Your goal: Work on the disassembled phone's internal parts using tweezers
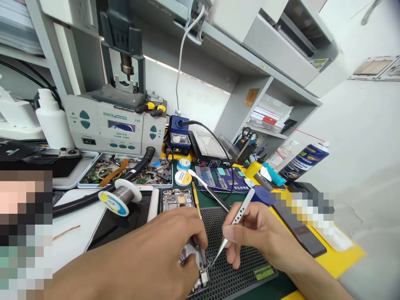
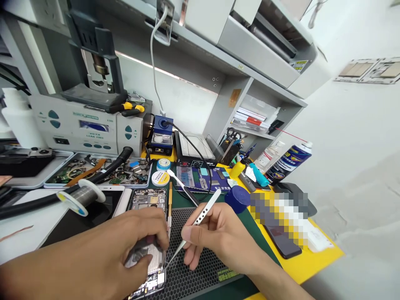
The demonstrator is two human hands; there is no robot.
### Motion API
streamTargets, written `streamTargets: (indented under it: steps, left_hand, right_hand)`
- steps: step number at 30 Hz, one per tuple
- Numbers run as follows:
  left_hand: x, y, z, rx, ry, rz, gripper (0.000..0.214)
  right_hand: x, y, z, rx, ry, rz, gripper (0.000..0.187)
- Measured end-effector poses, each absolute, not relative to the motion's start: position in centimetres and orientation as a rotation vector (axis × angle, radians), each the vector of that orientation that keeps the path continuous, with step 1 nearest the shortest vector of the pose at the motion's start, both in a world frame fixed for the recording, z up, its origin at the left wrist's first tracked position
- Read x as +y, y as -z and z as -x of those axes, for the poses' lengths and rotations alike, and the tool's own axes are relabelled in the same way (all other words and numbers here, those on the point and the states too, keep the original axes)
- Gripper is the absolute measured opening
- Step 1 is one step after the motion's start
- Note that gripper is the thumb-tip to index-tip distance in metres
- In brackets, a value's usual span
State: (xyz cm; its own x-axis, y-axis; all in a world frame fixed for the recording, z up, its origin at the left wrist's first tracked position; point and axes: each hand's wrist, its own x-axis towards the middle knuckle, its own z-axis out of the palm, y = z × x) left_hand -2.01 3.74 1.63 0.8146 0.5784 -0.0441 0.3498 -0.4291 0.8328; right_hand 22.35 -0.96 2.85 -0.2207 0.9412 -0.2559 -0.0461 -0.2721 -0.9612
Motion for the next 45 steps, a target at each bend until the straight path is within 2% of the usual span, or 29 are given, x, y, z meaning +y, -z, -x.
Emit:
streamTargets:
  steps: [5, 14, 20, 25, 35, 45]
  left_hand:
    - [3.4, -2.3, 1.6, 0.724, -0.490, -2.078, 0.010]
    - [2.5, -2.3, 0.4, 0.787, -0.651, -2.486, 0.034]
    - [1.4, -3.2, 0.8, 0.715, -0.682, -2.557, 0.039]
    - [1.5, -4.3, 1.3, 0.666, -0.611, -2.379, 0.033]
    - [3.6, -5.5, 1.5, 0.572, -0.383, -2.102, 0.036]
    - [3.5, -3.0, 2.1, 0.707, -0.297, -2.182, 0.018]
  right_hand:
    - [-0.5, -2.6, -21.9, -1.117, -1.545, 1.243, 0.031]
    - [-1.3, -3.9, -19.2, -1.020, -1.403, 1.289, 0.025]
    - [-2.2, -4.5, -19.2, -1.130, -1.317, 1.233, 0.037]
    - [-2.7, -5.1, -20.2, -1.271, -1.349, 1.149, 0.036]
    - [-0.9, -4.8, -22.8, -1.420, -1.526, 0.961, 0.029]
    - [-0.4, -2.0, -23.7, -1.217, -1.595, 0.961, 0.029]
